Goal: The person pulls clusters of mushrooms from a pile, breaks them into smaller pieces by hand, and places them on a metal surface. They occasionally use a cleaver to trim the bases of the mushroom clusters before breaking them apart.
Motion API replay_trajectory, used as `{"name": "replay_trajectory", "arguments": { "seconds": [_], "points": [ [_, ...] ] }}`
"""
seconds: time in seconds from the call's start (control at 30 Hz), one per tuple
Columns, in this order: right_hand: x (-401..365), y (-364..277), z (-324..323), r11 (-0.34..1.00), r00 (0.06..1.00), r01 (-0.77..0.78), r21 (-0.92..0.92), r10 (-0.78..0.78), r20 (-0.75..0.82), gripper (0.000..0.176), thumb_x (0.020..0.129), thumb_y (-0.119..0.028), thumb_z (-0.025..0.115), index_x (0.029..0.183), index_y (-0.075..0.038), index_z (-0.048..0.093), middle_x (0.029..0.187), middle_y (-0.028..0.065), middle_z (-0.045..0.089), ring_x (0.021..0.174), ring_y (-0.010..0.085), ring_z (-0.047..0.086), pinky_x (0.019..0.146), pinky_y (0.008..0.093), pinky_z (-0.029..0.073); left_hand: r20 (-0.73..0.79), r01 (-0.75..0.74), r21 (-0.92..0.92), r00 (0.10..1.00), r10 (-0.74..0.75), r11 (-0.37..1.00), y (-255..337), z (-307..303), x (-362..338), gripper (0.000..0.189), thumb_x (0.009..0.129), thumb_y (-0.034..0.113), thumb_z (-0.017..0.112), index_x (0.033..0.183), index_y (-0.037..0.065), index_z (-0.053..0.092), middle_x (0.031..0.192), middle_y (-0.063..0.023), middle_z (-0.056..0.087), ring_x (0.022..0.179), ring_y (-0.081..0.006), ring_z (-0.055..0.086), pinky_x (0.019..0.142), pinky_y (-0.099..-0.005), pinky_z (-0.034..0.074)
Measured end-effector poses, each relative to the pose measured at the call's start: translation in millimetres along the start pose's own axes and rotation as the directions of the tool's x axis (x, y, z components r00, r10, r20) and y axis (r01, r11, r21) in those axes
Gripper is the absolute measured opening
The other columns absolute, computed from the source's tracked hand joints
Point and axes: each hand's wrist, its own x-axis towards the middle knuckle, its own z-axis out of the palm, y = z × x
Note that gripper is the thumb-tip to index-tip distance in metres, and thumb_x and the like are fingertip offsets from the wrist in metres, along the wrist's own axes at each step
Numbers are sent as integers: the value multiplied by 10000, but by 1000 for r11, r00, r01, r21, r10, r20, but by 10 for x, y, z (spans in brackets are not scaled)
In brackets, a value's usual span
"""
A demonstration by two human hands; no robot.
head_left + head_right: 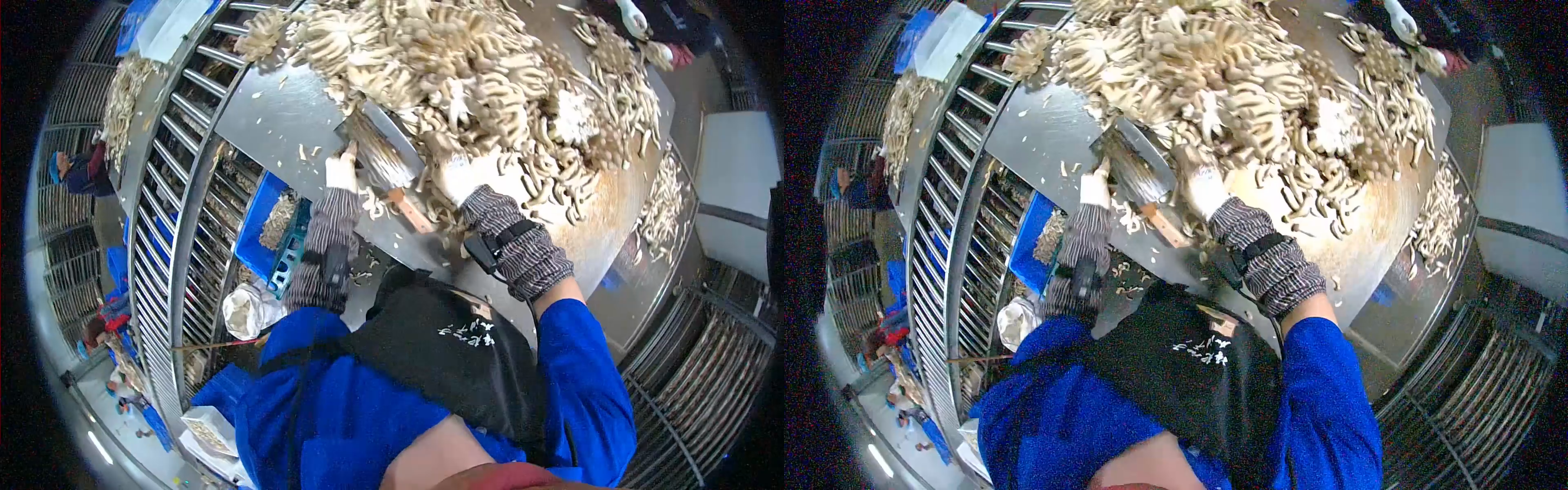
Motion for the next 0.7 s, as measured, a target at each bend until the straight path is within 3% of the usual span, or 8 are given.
{"name": "replay_trajectory", "arguments": {
  "seconds": [0.23, 0.37, 0.4, 0.47, 0.6, 0.63, 0.67, 0.7],
  "points": [
    [644, -19, 686, 834, 992, 20, -551, 50, 113, 217, 826, -129, 489, 921, -13, 646, 846, 180, 664, 786, 303, 658, 702, 425, 517, -338, -177, -62, 930, 146, 982, -308, -1126, 497, 442, 882, 411, 628, 833, -28, 641, 662, -62, 593, 488, -118, 447, 447, -301, 366],
    [651, -122, 633, 788, 978, -42, -615, 158, 135, 204, 805, -118, 508, 908, -29, 659, 824, 166, 675, 768, 285, 671, 689, 417, 521, -471, -166, -204, 881, 52, 965, -528, -1803, 1127, 449, 894, 378, 615, 898, -70, 651, 793, -102, 657, 624, -188, 575, 540, -338, 455],
    [659, 35, 698, 768, 996, -38, -639, 78, 35, 198, 795, -121, 516, 889, -33, 666, 825, 182, 676, 783, 292, 674, 696, 418, 521, -457, 56, -168, 880, -128, 984, -277, -1852, 1062, 427, 901, 329, 610, 962, -92, 649, 905, -134, 683, 751, -236, 622, 674, -360, 497],
    [692, 217, 693, 877, 997, -82, -473, 64, -53, 196, 773, -151, 554, 883, -36, 669, 859, 193, 673, 805, 307, 670, 714, 425, 519, -369, -89, 190, 916, 155, 978, -485, -2141, 1453, 387, 899, 270, 613, 1006, -100, 643, 999, -149, 687, 839, -248, 636, 782, -357, 495],
    [658, 388, 356, 963, 962, -262, 55, 265, -60, 369, 800, -294, 628, 1032, -9, 641, 922, 225, 671, 843, 327, 662, 765, 401, 511, -386, -160, 84, 905, 180, 984, -582, -1971, 1712, 343, 881, 214, 625, 1033, -93, 641, 1017, -172, 689, 856, -264, 648, 805, -359, 490],
    [610, 265, 95, 774, 807, -591, 227, 562, 183, 458, 830, -348, 627, 1098, 23, 611, 933, 220, 661, 825, 257, 649, 748, 368, 499, -345, -122, 156, 923, 170, 980, -704, -1946, 1841, 351, 844, 200, 659, 1031, -95, 640, 1016, -196, 685, 899, -296, 649, 827, -362, 484],
    [491, 636, 140, 805, 876, -470, 363, 477, 75, 522, 849, -401, 624, 1104, 54, 596, 921, 204, 646, 823, 215, 618, 750, 348, 486, -307, -83, 228, 939, 153, 970, -810, -1939, 1872, 366, 806, 186, 693, 1030, -98, 639, 1015, -221, 680, 941, -328, 650, 849, -365, 478],
    [382, 530, -31, 788, 872, -473, 393, 483, 82, 542, 848, -414, 628, 1105, 62, 596, 932, 218, 648, 845, 234, 623, 765, 353, 483, -247, -367, 334, 855, 456, 868, -820, -1865, 1784, 484, 767, 215, 753, 1094, -105, 596, 919, -217, 684, 829, -327, 648, 784, -379, 502]
  ]
}}
